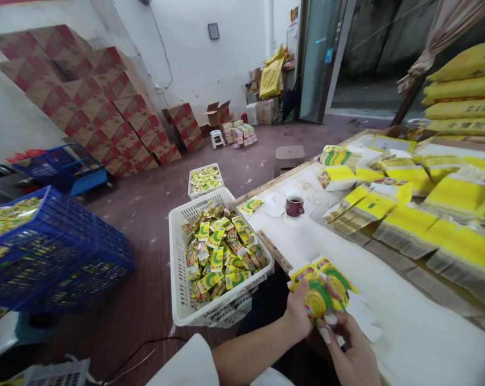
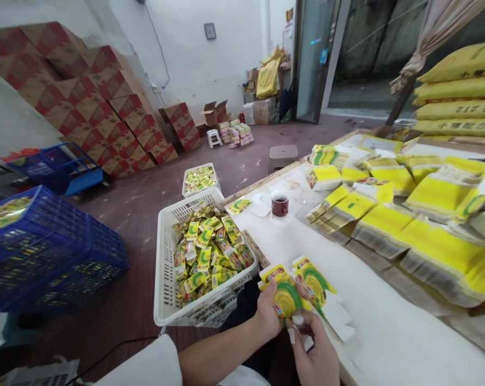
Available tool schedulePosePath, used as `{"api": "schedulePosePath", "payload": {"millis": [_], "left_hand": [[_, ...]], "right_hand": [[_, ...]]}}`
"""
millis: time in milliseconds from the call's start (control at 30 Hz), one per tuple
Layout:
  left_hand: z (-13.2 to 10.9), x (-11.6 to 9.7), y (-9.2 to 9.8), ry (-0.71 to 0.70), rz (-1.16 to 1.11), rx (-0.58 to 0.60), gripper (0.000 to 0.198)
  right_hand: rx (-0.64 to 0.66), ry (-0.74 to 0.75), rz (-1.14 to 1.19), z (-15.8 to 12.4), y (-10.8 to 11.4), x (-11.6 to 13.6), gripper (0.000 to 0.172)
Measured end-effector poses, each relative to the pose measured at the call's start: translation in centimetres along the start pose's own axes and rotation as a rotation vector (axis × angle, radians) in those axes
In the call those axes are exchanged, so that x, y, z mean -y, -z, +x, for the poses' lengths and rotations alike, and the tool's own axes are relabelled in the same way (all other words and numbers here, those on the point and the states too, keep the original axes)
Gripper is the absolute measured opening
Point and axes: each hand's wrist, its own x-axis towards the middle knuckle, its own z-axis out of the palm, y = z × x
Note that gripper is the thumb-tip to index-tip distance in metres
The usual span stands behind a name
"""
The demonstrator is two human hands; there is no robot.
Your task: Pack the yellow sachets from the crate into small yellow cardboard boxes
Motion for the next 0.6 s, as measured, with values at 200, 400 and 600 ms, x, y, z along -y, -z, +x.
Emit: {"api": "schedulePosePath", "payload": {"millis": [200,400,600], "left_hand": [[-0.3,-0.4,-0.7,0.007,0.035,0.001,0.060],[-0.3,-0.9,-1.2,-0.002,0.039,-0.016,0.056],[0.0,-0.6,-1.1,-0.075,0.033,-0.161,0.054]], "right_hand": [[0.084,0.017,-0.034,-0.3,0.0,-1.2,0.022],[0.129,0.004,0.074,-0.6,-0.6,-0.9,0.019],[0.018,-0.078,0.169,-0.7,-1.2,-0.5,0.029]]}}
